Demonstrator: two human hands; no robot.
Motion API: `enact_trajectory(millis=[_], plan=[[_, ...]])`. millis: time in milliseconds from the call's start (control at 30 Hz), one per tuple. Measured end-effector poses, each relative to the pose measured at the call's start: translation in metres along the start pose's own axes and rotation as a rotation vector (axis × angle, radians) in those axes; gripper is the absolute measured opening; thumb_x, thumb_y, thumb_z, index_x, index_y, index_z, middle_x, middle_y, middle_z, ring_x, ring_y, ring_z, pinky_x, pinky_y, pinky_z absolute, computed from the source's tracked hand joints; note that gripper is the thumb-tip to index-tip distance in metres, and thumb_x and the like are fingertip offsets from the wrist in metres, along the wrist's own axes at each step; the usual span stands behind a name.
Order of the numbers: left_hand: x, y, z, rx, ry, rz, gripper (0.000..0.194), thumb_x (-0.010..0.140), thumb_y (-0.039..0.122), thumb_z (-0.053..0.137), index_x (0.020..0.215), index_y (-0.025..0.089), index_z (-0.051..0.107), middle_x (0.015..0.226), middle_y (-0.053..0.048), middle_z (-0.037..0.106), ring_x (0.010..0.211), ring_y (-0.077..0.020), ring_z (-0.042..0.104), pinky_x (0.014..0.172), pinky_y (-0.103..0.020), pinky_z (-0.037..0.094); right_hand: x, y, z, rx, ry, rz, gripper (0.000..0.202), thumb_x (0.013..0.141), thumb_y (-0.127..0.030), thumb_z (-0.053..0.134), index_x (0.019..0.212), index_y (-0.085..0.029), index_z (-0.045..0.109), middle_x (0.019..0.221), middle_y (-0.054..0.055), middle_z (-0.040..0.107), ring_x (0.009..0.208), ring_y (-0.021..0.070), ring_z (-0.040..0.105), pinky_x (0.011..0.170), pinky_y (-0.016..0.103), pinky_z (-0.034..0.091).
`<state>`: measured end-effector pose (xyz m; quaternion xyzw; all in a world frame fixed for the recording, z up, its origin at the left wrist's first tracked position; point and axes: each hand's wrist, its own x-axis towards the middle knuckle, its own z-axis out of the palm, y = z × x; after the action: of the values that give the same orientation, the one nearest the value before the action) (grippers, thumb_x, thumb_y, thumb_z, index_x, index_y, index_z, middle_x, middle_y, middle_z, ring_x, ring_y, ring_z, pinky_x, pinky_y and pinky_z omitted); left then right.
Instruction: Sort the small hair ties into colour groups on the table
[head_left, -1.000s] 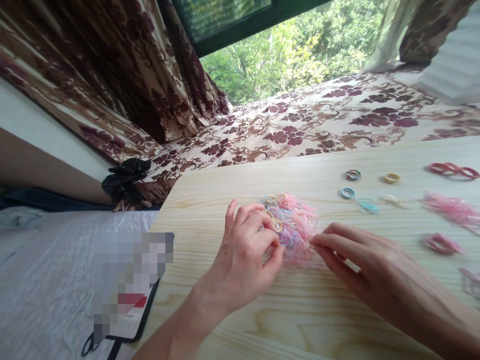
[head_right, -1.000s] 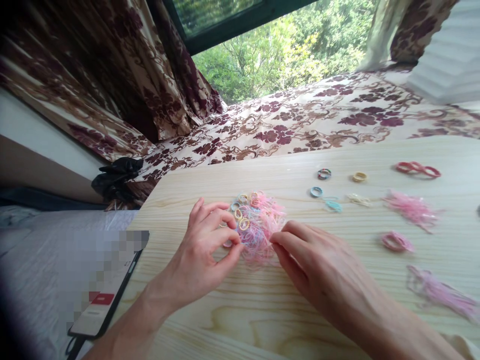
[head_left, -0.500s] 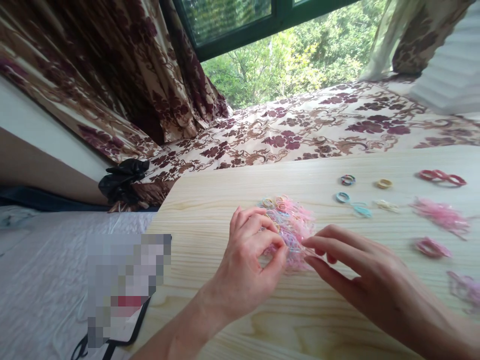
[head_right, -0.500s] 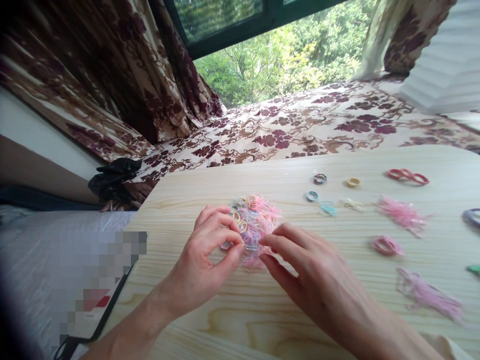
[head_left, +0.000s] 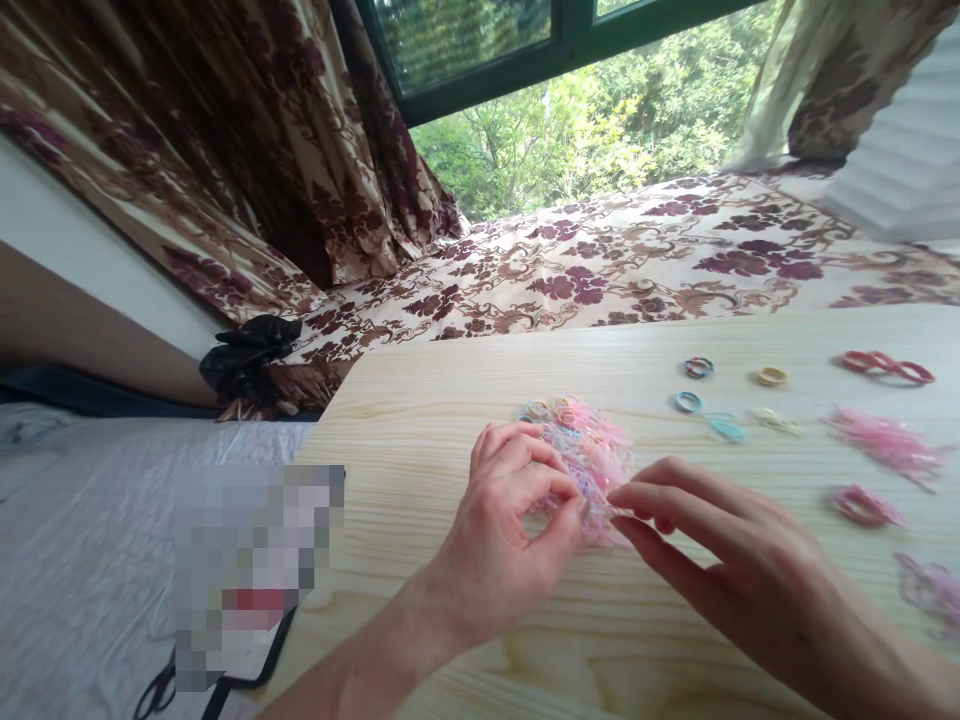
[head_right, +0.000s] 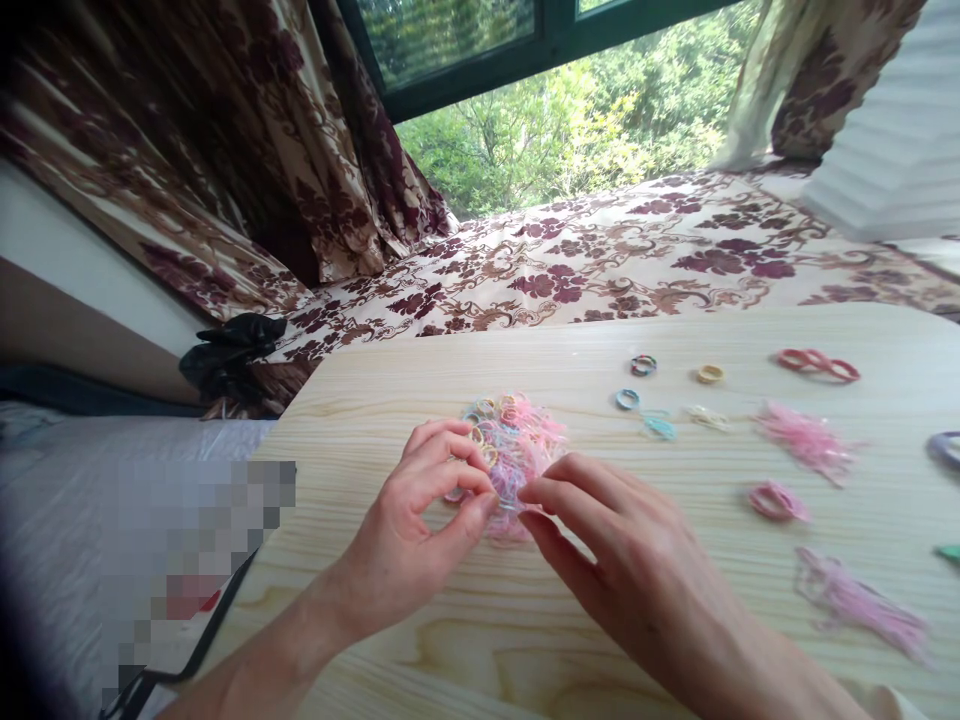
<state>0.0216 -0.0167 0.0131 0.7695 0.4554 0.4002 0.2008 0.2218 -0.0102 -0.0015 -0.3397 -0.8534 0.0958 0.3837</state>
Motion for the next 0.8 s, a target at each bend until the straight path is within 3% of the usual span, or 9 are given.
enact_trajectory(millis=[300,500,667,800], plan=[[0.001,-0.003,0.000,0.045,0.028,0.006,0.014,0.085,0.011,0.059,0.077,0.020,0.066,0.084,-0.004,0.066,0.105,-0.0228,0.057,0.104,-0.047,0.043,0.004,0.003,-0.009,-0.013,-0.026,0.061,0.014,0.093,-0.016,0.052,0.095,-0.022,0.065,0.083,0.003,0.067,0.069,0.0104,0.064,0.061,0.021,0.051],[-0.001,-0.010,-0.001,0.132,0.104,0.051,0.013,0.088,0.013,0.058,0.089,0.021,0.068,0.089,-0.005,0.066,0.111,-0.0245,0.054,0.106,-0.051,0.042,0.005,0.028,-0.032,-0.219,0.008,0.207,0.017,0.095,-0.026,0.052,0.089,-0.021,0.067,0.085,0.005,0.069,0.066,0.0128,0.062,0.057,0.024,0.048],[-0.002,-0.011,-0.002,0.153,0.095,0.061,0.013,0.088,0.013,0.058,0.091,0.020,0.069,0.092,-0.006,0.066,0.113,-0.0258,0.053,0.105,-0.052,0.042,0.000,0.052,-0.050,-0.486,0.022,0.452,0.026,0.093,-0.037,0.050,0.085,-0.022,0.070,0.087,0.003,0.072,0.063,0.0149,0.061,0.057,0.028,0.044],[-0.002,-0.011,-0.002,0.161,0.103,0.071,0.013,0.087,0.012,0.058,0.091,0.020,0.069,0.092,-0.006,0.066,0.113,-0.0259,0.053,0.105,-0.053,0.042,-0.001,0.058,-0.055,-0.622,-0.081,0.691,0.026,0.088,-0.039,0.051,0.085,-0.025,0.072,0.093,0.002,0.075,0.069,0.0192,0.065,0.057,0.030,0.041]])
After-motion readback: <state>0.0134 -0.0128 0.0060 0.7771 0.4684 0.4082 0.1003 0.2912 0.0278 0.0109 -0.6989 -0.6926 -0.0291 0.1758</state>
